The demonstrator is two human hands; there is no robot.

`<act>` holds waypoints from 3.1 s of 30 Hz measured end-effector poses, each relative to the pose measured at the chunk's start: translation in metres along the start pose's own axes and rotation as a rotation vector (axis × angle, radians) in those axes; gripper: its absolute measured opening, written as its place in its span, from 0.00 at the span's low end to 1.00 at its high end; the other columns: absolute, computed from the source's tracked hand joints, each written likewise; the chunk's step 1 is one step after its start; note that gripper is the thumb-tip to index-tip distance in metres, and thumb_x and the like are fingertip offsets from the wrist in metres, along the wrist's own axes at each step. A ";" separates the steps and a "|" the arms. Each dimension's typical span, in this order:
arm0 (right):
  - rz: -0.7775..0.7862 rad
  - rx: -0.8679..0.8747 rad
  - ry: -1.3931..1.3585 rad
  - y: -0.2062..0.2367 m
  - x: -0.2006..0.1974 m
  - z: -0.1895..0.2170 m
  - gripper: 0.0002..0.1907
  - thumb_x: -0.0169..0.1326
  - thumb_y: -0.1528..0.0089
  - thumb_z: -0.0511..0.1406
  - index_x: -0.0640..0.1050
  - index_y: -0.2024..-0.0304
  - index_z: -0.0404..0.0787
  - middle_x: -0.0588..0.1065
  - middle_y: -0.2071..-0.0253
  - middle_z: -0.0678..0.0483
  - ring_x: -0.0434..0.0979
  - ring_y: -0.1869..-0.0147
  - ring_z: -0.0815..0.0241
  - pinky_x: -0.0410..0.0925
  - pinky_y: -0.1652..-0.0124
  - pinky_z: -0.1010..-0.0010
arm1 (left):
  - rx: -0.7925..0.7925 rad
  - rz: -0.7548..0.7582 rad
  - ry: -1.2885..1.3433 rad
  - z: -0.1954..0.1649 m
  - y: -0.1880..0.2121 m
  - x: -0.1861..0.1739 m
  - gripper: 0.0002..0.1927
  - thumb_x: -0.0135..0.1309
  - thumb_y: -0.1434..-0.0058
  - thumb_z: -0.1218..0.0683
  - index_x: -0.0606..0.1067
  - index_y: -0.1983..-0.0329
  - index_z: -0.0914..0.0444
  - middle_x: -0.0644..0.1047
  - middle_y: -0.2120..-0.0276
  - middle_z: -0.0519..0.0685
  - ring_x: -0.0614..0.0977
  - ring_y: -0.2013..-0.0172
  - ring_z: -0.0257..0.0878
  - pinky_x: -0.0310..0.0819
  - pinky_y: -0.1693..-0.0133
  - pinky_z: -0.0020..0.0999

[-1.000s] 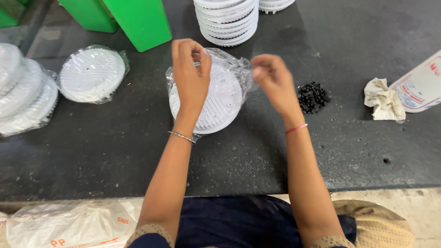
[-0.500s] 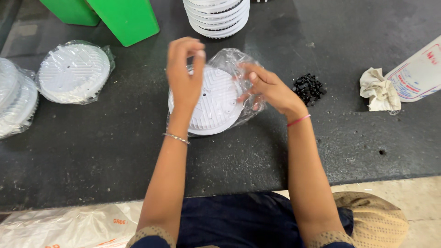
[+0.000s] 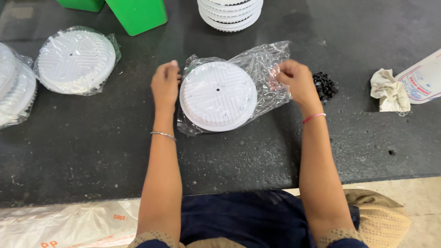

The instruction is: The person gathers small black plastic parts on a workbench, pours them into a green bin, then transfers some into a small plastic bag and seals it. They unwrap a white plastic lamp housing, separate its two halves, and wipe the interior of each half with a cloth.

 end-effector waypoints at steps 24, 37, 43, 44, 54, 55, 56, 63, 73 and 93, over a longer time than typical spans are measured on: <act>-0.013 0.405 -0.435 0.000 0.053 -0.054 0.10 0.50 0.36 0.35 0.74 0.57 0.35 0.79 0.57 0.50 0.82 0.55 0.57 0.76 0.54 0.67 | -0.294 -0.254 0.782 0.042 -0.014 -0.062 0.04 0.40 0.29 0.61 0.66 0.59 0.59 0.71 0.71 0.46 0.75 0.74 0.37 0.80 0.68 0.39; -0.051 0.386 -0.592 0.000 0.049 -0.059 0.11 0.48 0.34 0.35 0.75 0.55 0.33 0.79 0.54 0.48 0.82 0.55 0.55 0.76 0.54 0.64 | 0.021 0.417 0.067 0.003 0.011 0.005 0.49 0.69 0.31 0.45 0.50 0.21 0.66 0.62 0.30 0.61 0.68 0.34 0.47 0.66 0.40 0.37; -0.098 0.428 -0.660 -0.001 0.043 -0.070 0.14 0.46 0.34 0.35 0.76 0.54 0.31 0.79 0.54 0.46 0.81 0.54 0.55 0.76 0.53 0.62 | -0.331 0.647 0.347 0.004 0.042 0.041 0.42 0.69 0.45 0.53 0.61 0.31 0.65 0.76 0.51 0.54 0.74 0.60 0.42 0.72 0.65 0.32; -0.104 0.431 -0.650 -0.001 0.041 -0.071 0.14 0.45 0.34 0.35 0.76 0.54 0.31 0.79 0.54 0.46 0.81 0.54 0.55 0.75 0.54 0.63 | -0.330 0.649 0.333 0.003 0.043 0.042 0.36 0.68 0.41 0.55 0.67 0.32 0.68 0.78 0.56 0.55 0.72 0.64 0.42 0.67 0.69 0.30; -0.246 0.387 -0.394 0.007 -0.008 -0.055 0.10 0.46 0.36 0.36 0.72 0.59 0.35 0.77 0.56 0.49 0.81 0.55 0.53 0.78 0.53 0.61 | 0.163 -0.541 -0.628 -0.035 0.011 -0.145 0.10 0.52 0.46 0.63 0.81 0.64 0.61 0.77 0.54 0.51 0.81 0.56 0.50 0.75 0.55 0.43; -0.232 0.376 -0.381 0.008 -0.009 -0.052 0.09 0.46 0.36 0.36 0.72 0.59 0.35 0.77 0.56 0.48 0.81 0.55 0.53 0.78 0.53 0.61 | 0.257 -0.526 -0.702 -0.045 0.015 -0.135 0.09 0.52 0.46 0.63 0.80 0.66 0.61 0.78 0.52 0.49 0.79 0.54 0.50 0.75 0.54 0.43; -0.218 0.366 -0.369 0.009 -0.010 -0.050 0.09 0.46 0.36 0.35 0.71 0.60 0.35 0.76 0.56 0.48 0.81 0.55 0.53 0.78 0.53 0.61 | 0.349 -0.508 -0.777 -0.055 0.020 -0.122 0.08 0.52 0.46 0.63 0.80 0.67 0.60 0.79 0.50 0.47 0.78 0.52 0.51 0.74 0.53 0.42; -0.191 0.360 -0.363 0.014 -0.022 -0.051 0.07 0.46 0.37 0.34 0.70 0.61 0.35 0.76 0.56 0.47 0.82 0.55 0.52 0.79 0.53 0.61 | 0.518 -0.014 -1.041 -0.082 0.057 0.004 0.08 0.55 0.43 0.59 0.82 0.62 0.60 0.81 0.55 0.46 0.75 0.52 0.51 0.69 0.54 0.46; 0.088 0.435 -0.323 0.034 -0.022 -0.053 0.17 0.48 0.35 0.35 0.75 0.51 0.27 0.78 0.54 0.44 0.83 0.54 0.54 0.78 0.52 0.65 | 0.431 0.046 -1.118 -0.093 0.123 -0.021 0.16 0.60 0.42 0.53 0.75 0.53 0.65 0.77 0.49 0.54 0.77 0.51 0.54 0.73 0.55 0.48; 0.175 0.475 0.153 0.037 -0.007 -0.039 0.15 0.54 0.31 0.39 0.75 0.52 0.32 0.79 0.56 0.48 0.81 0.58 0.60 0.74 0.59 0.71 | -0.199 -0.637 -1.019 0.127 0.356 -0.378 0.21 0.56 0.31 0.60 0.70 0.38 0.75 0.72 0.43 0.67 0.74 0.44 0.65 0.67 0.44 0.54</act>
Point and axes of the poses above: each hand's wrist, its own y-axis away from the middle knuckle, its own x-axis out of the palm, z = x × y, the point moved 10 cm from there along -y, towards the middle knuckle
